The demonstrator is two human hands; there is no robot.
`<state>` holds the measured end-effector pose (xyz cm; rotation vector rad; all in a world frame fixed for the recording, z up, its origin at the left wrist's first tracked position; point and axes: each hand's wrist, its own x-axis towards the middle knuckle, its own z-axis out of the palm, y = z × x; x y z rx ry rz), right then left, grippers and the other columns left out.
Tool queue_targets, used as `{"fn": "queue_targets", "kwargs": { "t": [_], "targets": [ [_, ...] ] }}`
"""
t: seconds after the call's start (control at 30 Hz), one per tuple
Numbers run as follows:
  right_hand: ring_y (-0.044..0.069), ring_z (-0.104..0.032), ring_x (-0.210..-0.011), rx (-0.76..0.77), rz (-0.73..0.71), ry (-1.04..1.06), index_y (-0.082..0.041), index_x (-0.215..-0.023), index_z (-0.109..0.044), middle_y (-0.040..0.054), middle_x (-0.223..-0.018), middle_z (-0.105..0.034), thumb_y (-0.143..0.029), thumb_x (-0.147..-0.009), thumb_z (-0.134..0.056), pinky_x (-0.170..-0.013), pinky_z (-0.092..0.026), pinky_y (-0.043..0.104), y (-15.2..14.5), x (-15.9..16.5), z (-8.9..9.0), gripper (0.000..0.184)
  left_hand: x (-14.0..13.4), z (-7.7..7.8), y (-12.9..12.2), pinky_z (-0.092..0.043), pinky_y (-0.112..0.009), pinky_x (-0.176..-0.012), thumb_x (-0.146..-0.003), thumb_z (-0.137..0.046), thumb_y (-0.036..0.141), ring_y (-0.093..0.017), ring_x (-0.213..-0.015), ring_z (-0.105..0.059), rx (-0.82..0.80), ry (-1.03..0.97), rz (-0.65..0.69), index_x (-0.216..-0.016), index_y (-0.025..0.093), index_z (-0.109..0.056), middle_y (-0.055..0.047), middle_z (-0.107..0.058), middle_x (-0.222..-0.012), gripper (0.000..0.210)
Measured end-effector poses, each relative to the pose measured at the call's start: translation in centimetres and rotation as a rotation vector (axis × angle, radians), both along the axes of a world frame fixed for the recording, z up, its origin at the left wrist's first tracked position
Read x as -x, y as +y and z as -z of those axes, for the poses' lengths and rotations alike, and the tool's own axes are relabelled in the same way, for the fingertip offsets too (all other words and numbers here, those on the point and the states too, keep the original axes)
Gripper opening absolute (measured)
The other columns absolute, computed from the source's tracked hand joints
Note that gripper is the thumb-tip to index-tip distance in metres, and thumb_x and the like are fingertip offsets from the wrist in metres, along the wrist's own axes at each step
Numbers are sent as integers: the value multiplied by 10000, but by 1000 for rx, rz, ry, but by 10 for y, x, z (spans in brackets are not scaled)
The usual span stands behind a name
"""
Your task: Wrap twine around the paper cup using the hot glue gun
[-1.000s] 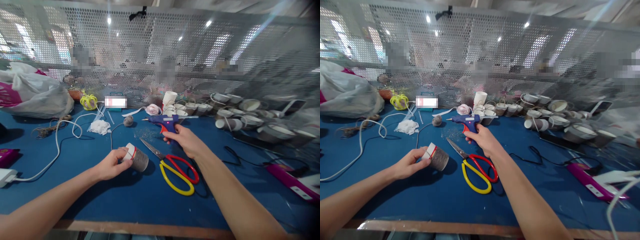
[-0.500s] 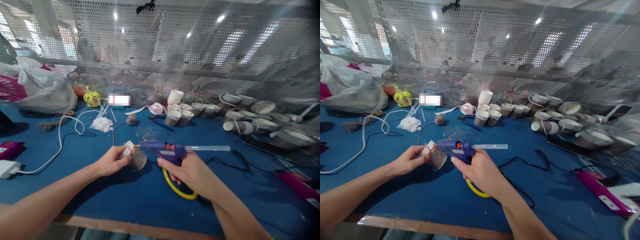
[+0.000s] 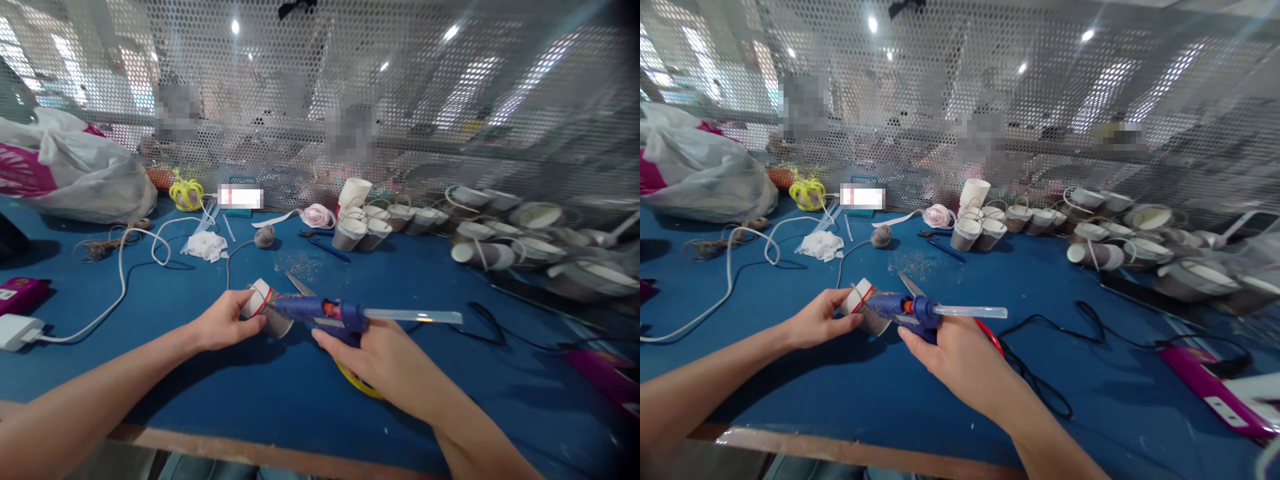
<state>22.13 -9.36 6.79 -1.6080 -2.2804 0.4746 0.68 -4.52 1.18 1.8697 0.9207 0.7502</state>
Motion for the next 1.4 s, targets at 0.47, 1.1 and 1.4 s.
{"fn": "queue_targets", "kwargs": {
  "t": [0.47,1.1,1.4],
  "targets": [
    [149,-539,-531,20,71,27,-219,-772,-602,3,-604,-612,-376,-770,-425,-508,-405,257,-2,4,-3,237,0,2,1,-404,-219,-631,-755,-473,244,-114,-646,-460,25,-67,48,-916,66,-534,-29,-534,-746,248],
    [130,-492,-446,-36,58,-15,-206,-757,-622,-1,-512,-573,-317,-731,-467,-456,-373,245,-3,3,-4,193,2,0,0,-400,-198,-602,-759,-464,235,-102,-624,-454,-48,-1,56,-926,85,-530,-12,-535,-730,234],
    [129,-491,-414,-11,93,66,-218,-683,-588,-18,-478,-567,-327,-751,-459,-427,-378,247,0,5,-8,181,2,0,0,-399,-193,-585,-760,-463,236,-97,-605,-449,-75,31,54,-922,94,-523,-4,-526,-705,223]
  ]
}}
